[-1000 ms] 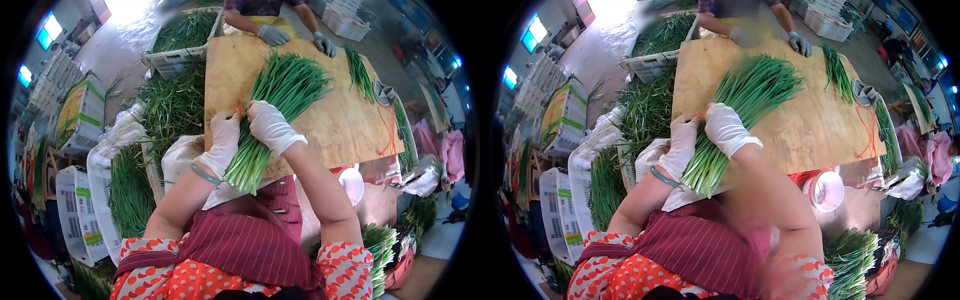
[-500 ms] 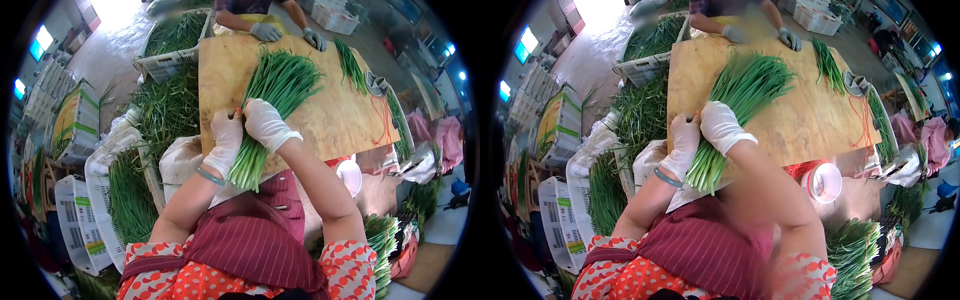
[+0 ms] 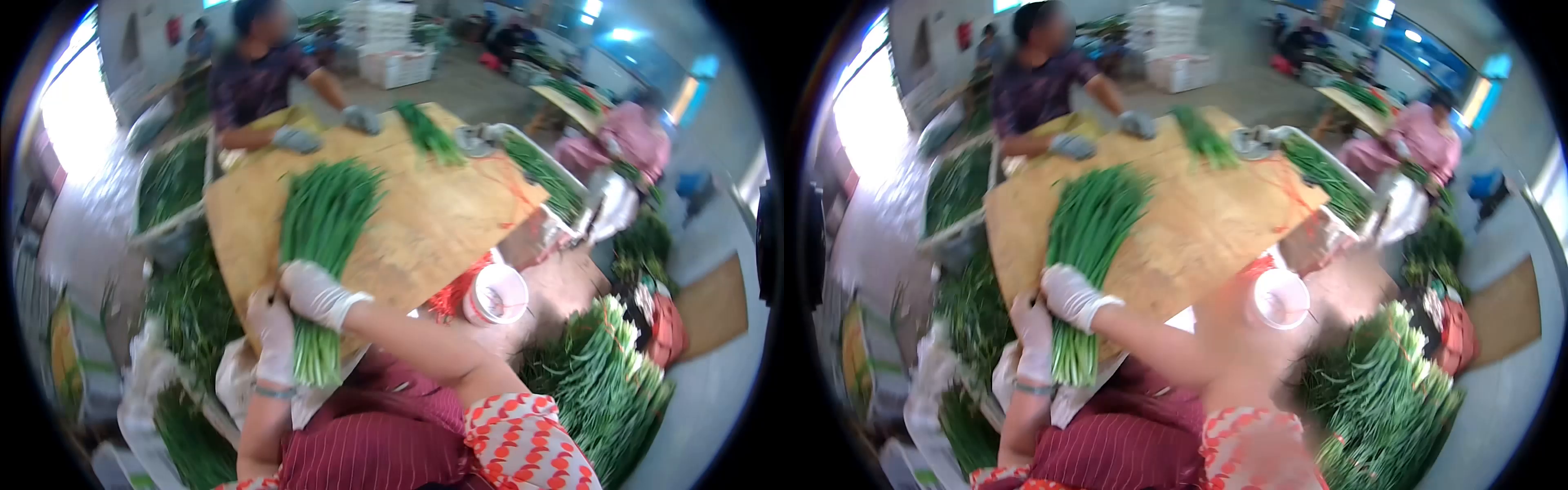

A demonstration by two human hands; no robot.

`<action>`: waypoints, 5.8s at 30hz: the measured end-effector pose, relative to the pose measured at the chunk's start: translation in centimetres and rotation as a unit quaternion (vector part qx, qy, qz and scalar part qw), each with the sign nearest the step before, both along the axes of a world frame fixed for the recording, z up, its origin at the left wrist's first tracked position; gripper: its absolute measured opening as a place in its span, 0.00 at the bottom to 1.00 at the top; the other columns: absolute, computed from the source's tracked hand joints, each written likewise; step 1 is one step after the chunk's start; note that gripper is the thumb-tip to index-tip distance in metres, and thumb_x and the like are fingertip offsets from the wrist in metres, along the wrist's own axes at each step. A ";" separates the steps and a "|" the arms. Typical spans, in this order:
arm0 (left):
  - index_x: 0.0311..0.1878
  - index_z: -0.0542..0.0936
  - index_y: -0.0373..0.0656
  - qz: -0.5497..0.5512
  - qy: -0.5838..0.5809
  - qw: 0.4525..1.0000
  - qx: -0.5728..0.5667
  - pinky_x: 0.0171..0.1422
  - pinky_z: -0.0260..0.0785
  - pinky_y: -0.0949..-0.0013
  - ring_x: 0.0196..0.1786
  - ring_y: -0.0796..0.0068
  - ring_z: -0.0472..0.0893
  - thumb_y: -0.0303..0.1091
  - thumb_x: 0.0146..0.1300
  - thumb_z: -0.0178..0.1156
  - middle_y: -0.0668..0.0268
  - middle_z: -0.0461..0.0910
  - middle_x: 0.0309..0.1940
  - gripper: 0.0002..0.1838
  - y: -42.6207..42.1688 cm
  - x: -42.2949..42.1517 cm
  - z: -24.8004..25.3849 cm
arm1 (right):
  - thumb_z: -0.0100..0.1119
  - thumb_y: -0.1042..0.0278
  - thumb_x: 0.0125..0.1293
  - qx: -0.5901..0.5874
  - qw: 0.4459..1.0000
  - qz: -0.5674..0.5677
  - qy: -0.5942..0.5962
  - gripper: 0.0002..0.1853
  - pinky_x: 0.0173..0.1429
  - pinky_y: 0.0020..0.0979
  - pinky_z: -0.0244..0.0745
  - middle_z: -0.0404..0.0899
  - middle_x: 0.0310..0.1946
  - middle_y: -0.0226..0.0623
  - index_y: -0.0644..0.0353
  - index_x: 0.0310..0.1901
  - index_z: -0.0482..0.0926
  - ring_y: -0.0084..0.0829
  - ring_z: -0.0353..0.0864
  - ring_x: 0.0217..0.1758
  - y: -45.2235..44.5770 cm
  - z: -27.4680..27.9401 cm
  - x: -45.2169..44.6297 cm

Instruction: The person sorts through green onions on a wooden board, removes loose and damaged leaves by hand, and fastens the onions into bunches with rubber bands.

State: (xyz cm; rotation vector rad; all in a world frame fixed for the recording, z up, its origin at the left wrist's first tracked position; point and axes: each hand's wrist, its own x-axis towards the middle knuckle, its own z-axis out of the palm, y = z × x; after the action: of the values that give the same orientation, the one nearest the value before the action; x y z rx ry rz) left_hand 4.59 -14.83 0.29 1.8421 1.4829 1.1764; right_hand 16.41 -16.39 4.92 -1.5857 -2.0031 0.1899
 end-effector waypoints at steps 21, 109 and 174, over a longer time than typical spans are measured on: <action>0.34 0.83 0.30 -0.040 -0.265 0.958 -0.106 0.36 0.69 0.74 0.27 0.80 0.74 0.24 0.61 0.57 0.66 0.81 0.26 0.07 1.5 -0.4 -0.1 | 0.54 0.69 0.53 0.082 0.988 -0.029 -0.125 0.07 0.43 0.35 0.75 0.80 0.29 0.44 0.62 0.28 0.80 0.41 0.82 0.36 -0.3 -0.7 0.0; 0.65 0.67 0.48 -0.146 0.336 0.904 0.221 0.66 0.53 0.48 0.58 0.60 0.69 0.61 0.37 0.69 0.62 0.73 0.53 0.50 2.4 -3.7 3.0 | 0.60 0.72 0.60 0.077 0.956 -0.019 0.282 0.07 0.33 0.29 0.67 0.74 0.22 0.39 0.63 0.27 0.75 0.34 0.73 0.26 0.4 1.0 -0.5; 0.63 0.61 0.42 -0.373 -0.340 0.863 -0.012 0.59 0.70 0.70 0.55 0.73 0.74 0.26 0.42 0.76 0.63 0.73 0.53 0.45 5.1 -2.1 13.7 | 0.76 0.65 0.46 0.041 0.825 0.181 0.534 0.36 0.56 0.29 0.72 0.77 0.46 0.35 0.67 0.56 0.68 0.27 0.75 0.50 3.6 9.1 2.3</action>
State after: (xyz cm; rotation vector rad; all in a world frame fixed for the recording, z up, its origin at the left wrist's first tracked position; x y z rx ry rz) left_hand 2.47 -9.75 14.04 1.4946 0.3269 1.1826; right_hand 18.70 -12.79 14.01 -0.6911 -1.3093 0.9016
